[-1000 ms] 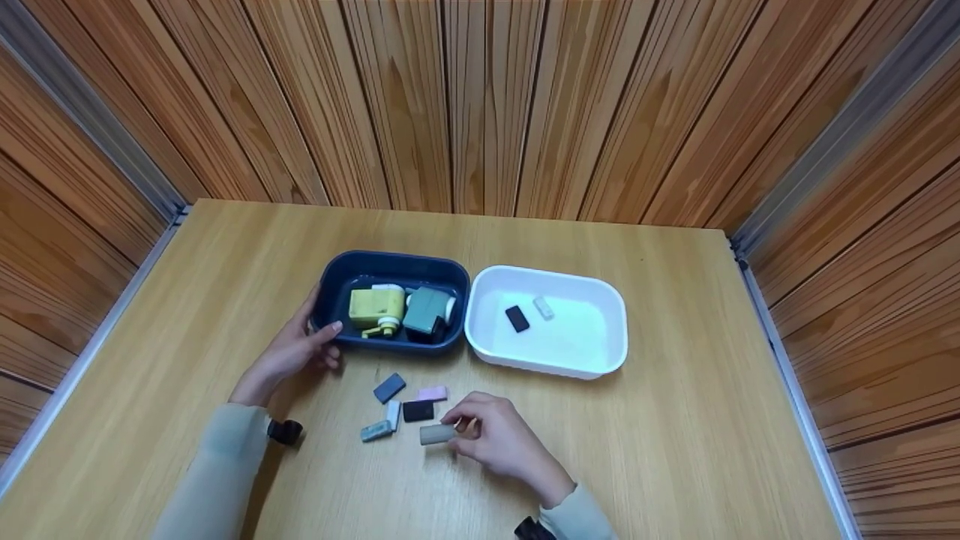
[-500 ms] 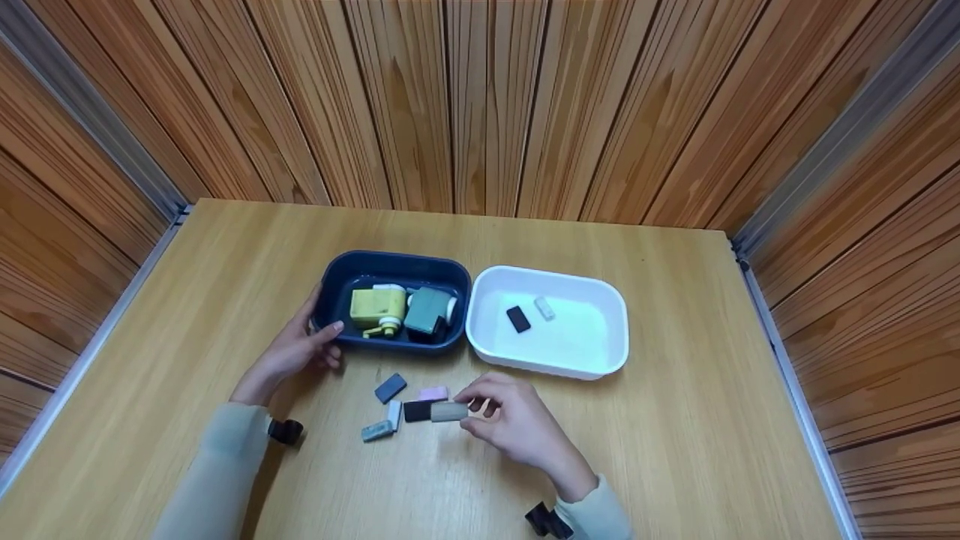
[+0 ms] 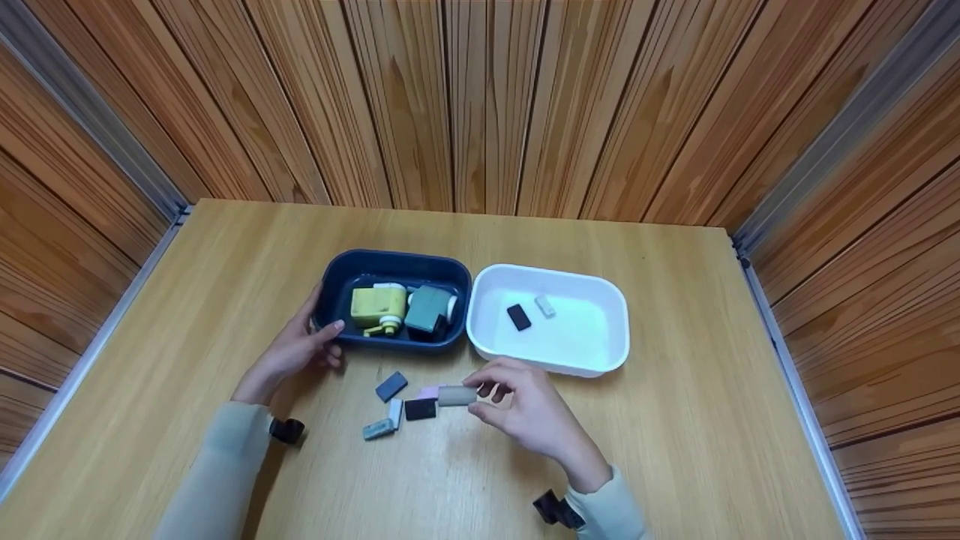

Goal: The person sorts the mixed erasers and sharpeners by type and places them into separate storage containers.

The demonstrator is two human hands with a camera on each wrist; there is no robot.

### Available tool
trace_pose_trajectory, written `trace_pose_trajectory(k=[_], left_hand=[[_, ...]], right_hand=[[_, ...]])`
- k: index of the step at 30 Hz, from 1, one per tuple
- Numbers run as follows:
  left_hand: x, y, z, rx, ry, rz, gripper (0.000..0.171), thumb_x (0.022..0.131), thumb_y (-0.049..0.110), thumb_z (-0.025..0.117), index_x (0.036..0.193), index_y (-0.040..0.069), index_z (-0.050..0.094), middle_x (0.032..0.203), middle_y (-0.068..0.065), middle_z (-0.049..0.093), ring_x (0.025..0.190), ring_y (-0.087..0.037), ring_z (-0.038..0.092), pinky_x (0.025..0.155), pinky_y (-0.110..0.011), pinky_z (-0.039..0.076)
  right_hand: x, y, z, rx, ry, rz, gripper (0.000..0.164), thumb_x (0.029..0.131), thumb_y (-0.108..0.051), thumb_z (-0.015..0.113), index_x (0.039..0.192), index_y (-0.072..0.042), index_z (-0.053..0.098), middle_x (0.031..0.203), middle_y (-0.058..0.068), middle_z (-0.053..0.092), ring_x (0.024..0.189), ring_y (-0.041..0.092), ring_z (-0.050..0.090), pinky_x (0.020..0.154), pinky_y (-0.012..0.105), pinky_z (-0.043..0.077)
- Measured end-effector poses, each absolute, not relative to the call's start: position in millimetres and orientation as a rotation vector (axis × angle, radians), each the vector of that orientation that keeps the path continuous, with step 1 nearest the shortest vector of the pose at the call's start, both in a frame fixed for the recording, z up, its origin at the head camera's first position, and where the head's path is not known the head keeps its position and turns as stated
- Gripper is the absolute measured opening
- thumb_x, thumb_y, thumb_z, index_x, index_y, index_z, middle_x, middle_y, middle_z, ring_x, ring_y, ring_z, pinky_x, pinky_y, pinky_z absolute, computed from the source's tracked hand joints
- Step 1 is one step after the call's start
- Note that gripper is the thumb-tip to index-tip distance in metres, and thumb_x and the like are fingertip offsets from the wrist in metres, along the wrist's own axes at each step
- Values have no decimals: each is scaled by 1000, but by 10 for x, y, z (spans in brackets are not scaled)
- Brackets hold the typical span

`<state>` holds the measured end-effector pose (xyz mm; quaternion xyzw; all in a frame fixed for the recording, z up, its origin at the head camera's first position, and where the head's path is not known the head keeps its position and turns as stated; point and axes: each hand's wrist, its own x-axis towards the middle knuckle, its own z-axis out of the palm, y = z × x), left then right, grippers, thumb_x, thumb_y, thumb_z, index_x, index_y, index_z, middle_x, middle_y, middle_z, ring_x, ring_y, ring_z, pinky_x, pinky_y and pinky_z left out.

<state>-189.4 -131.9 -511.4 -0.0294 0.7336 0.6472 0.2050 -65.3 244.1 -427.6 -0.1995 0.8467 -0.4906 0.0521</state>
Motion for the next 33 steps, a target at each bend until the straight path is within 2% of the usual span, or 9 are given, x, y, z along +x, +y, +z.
trace_pose_trajectory(k=[5, 8, 12, 16, 25, 33], left_hand=[[-1910, -1326, -5102, -70, 2061, 1789, 85, 98, 37, 65, 156, 51, 4, 87, -20, 66, 74, -33, 69, 69, -39, 57], [-1908, -1333, -5048, -69, 2035, 1775, 86, 99, 34, 63, 157, 47, 1, 89, -22, 66, 78, -38, 69, 74, -43, 57], [-1898, -1337, -5053, -69, 2013, 1782, 86, 100, 33, 62, 156, 49, 0, 91, -24, 65, 80, -40, 68, 77, -46, 56], [-1871, -1338, -5132, -66, 2033, 1802, 85, 98, 36, 64, 154, 54, 4, 89, -22, 64, 75, -34, 68, 72, -42, 57], [-1868, -1296, -5135, -102, 2071, 1801, 84, 98, 35, 65, 156, 52, 6, 85, -20, 66, 71, -33, 69, 68, -39, 57], [-1905, -1288, -5131, -112, 2105, 1773, 82, 100, 33, 62, 156, 51, 5, 87, -20, 65, 73, -33, 69, 69, -39, 57]], right_hand=[[-692, 2470, -4257, -586, 2568, -1492, 21, 88, -20, 78, 109, -22, 74, 104, -6, 67, 86, 18, 62, 74, 30, 53], [-716, 2496, -4243, -584, 2588, -1494, 22, 88, -15, 78, 110, -20, 75, 104, -5, 68, 85, 19, 62, 74, 29, 53], [-756, 2564, -4234, -575, 2617, -1492, 24, 88, -12, 78, 111, -16, 74, 103, -3, 68, 85, 18, 62, 74, 29, 53], [-787, 2659, -4237, -552, 2624, -1513, 23, 88, -14, 77, 111, -18, 74, 103, -5, 67, 87, 18, 62, 76, 29, 53], [-866, 2874, -4210, -540, 2699, -1563, 24, 87, -6, 77, 109, -15, 75, 105, 1, 68, 86, 18, 63, 75, 24, 53], [-936, 3048, -4128, -423, 2731, -1537, 23, 88, -9, 76, 111, -12, 74, 107, 3, 67, 89, 19, 61, 78, 21, 51]])
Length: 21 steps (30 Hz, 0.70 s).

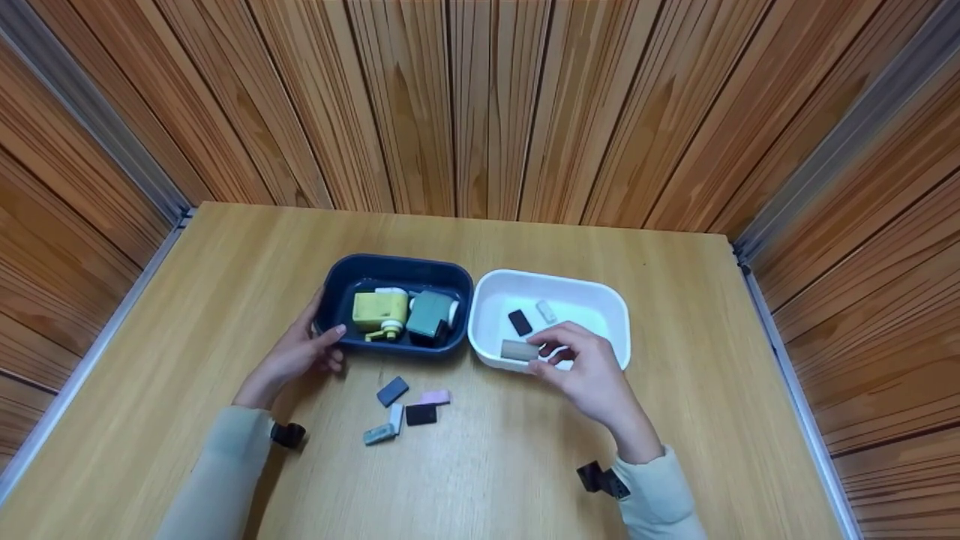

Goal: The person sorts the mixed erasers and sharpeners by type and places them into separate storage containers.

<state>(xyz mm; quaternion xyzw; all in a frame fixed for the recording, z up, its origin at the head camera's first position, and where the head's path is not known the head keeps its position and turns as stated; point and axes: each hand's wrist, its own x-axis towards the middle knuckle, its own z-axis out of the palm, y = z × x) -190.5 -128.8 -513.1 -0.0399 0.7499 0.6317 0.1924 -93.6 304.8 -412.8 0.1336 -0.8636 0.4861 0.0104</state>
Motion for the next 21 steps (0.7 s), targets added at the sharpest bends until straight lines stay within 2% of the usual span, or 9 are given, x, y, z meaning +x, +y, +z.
trace_pose_trajectory(k=[14, 21], left_hand=[[-1907, -1306, -5114, -123, 2053, 1804, 82, 100, 31, 62, 156, 51, 5, 88, -22, 66, 74, -35, 69, 70, -41, 58], [-1913, -1289, -5116, -121, 2062, 1793, 84, 99, 32, 63, 157, 50, 4, 86, -21, 66, 72, -33, 69, 69, -40, 58]], right_hand=[[-1107, 3366, -4150, 298, -2785, 1423, 27, 92, -17, 74, 117, -8, 70, 113, 6, 65, 96, 17, 60, 82, 18, 50], [-1181, 3509, -4175, 229, -2810, 1405, 29, 92, -17, 74, 118, -4, 69, 111, 11, 65, 96, 16, 60, 82, 16, 50]])
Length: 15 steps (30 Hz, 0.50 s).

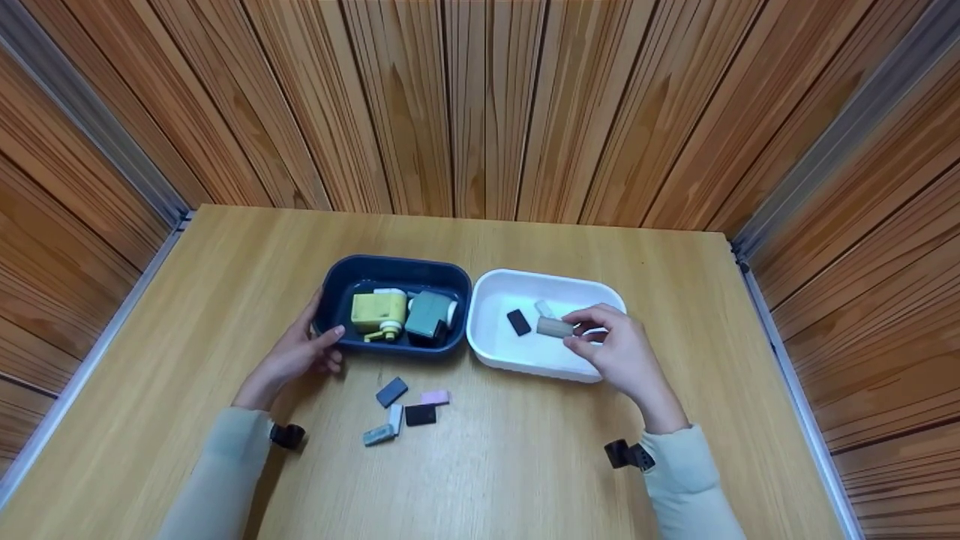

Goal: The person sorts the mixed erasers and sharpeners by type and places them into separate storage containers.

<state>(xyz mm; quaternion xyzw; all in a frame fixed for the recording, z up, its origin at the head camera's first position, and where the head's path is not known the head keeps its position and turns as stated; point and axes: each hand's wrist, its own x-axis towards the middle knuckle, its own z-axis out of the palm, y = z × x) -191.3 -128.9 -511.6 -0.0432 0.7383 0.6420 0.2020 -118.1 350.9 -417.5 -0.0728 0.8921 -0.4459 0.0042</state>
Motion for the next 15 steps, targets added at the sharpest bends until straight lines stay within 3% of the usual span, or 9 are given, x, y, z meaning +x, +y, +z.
trace_pose_trajectory(k=[15], left_hand=[[-1908, -1289, -5111, -146, 2043, 1801, 85, 98, 33, 64, 156, 51, 4, 87, -20, 66, 74, -32, 69, 73, -41, 58]], right_hand=[[-1463, 3701, -4131, -56, 2718, -1295, 41, 94, -29, 71, 126, -3, 65, 124, 16, 60, 105, 30, 54, 82, 27, 47]])
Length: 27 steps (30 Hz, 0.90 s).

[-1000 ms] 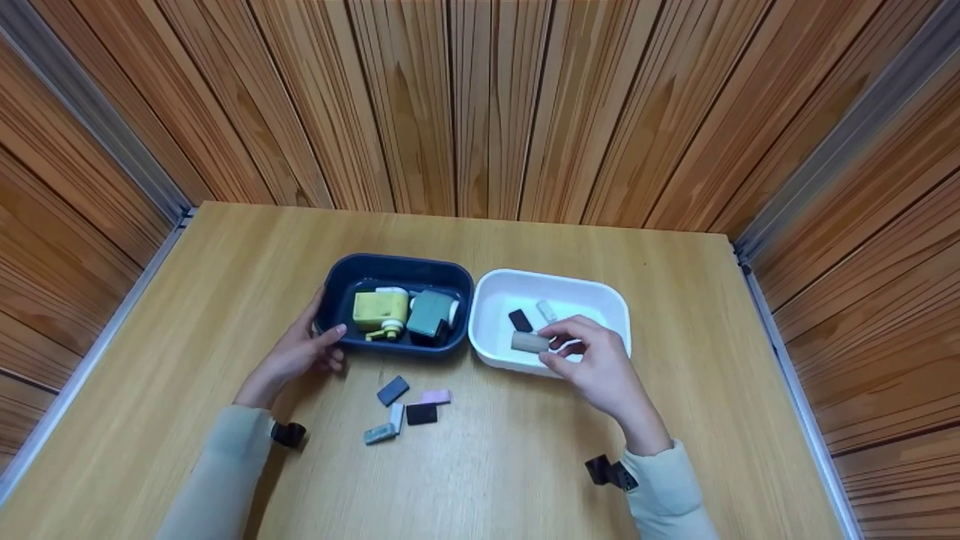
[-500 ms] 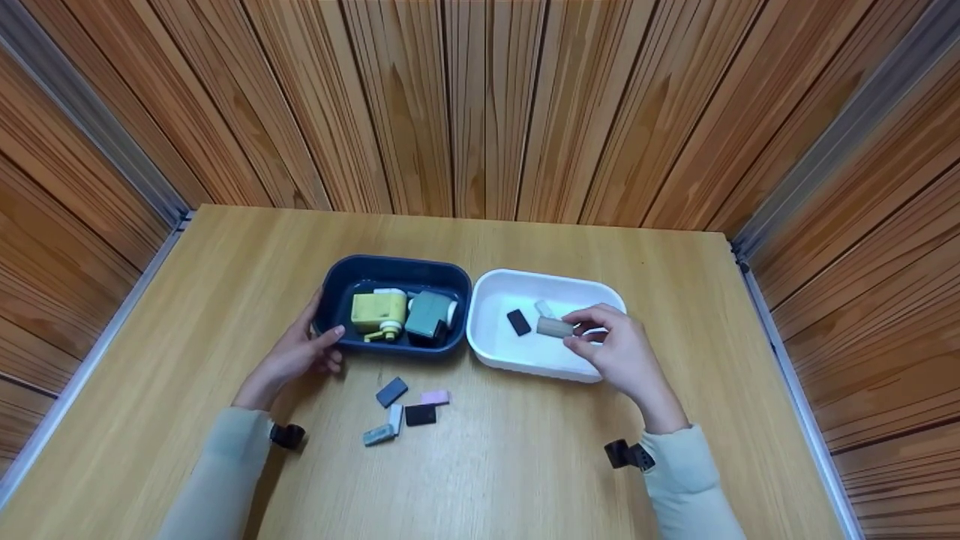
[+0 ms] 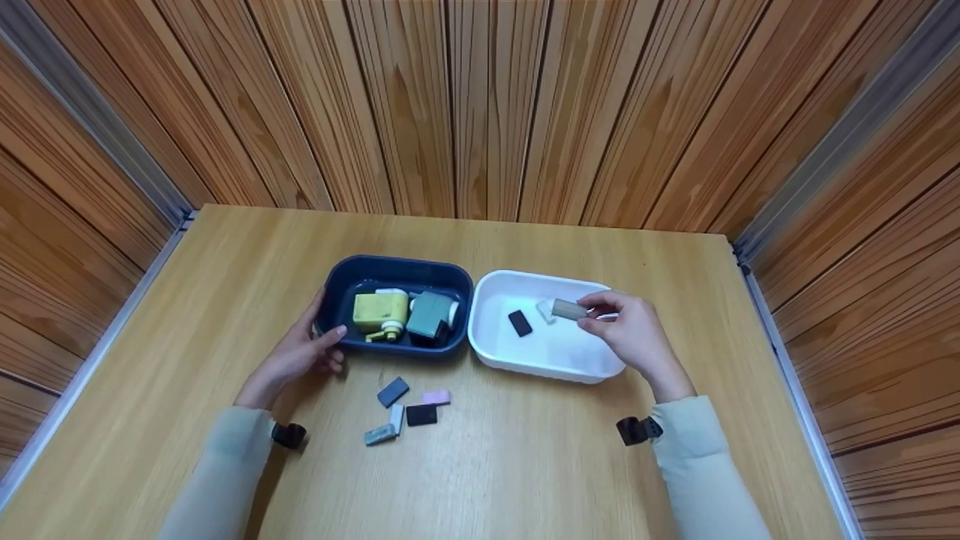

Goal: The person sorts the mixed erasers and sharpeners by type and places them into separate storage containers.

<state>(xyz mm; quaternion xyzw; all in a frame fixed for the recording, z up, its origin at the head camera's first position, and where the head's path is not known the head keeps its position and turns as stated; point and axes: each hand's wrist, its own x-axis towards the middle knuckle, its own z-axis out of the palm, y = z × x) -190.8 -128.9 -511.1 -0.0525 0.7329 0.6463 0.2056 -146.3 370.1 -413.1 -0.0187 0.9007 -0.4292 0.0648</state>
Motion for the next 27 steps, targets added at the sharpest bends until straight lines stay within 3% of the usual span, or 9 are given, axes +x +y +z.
trace_pose_trajectory(k=[7, 12, 27], left_hand=[[-1871, -1287, -4905, -122, 2002, 1771, 85, 101, 27, 60, 159, 41, -1, 91, -23, 64, 78, -37, 68, 79, -48, 57], [-1926, -1311, -5095, -126, 2004, 1797, 86, 100, 31, 62, 157, 48, 0, 92, -21, 64, 76, -33, 69, 76, -45, 58], [-1899, -1301, -5119, -113, 2062, 1793, 83, 98, 37, 64, 155, 53, 6, 87, -20, 66, 76, -36, 69, 73, -42, 58]], right_hand=[[-1585, 3735, -4108, -33, 2687, -1254, 43, 95, -26, 70, 128, -1, 63, 124, 20, 60, 107, 32, 53, 83, 32, 45], [-1668, 3719, -4110, -16, 2673, -1232, 44, 95, -25, 70, 130, 0, 62, 126, 21, 60, 111, 34, 54, 87, 38, 43], [-1774, 3776, -4201, 11, 2624, -1265, 43, 97, -21, 67, 133, 2, 59, 132, 22, 56, 115, 34, 50, 93, 40, 40]])
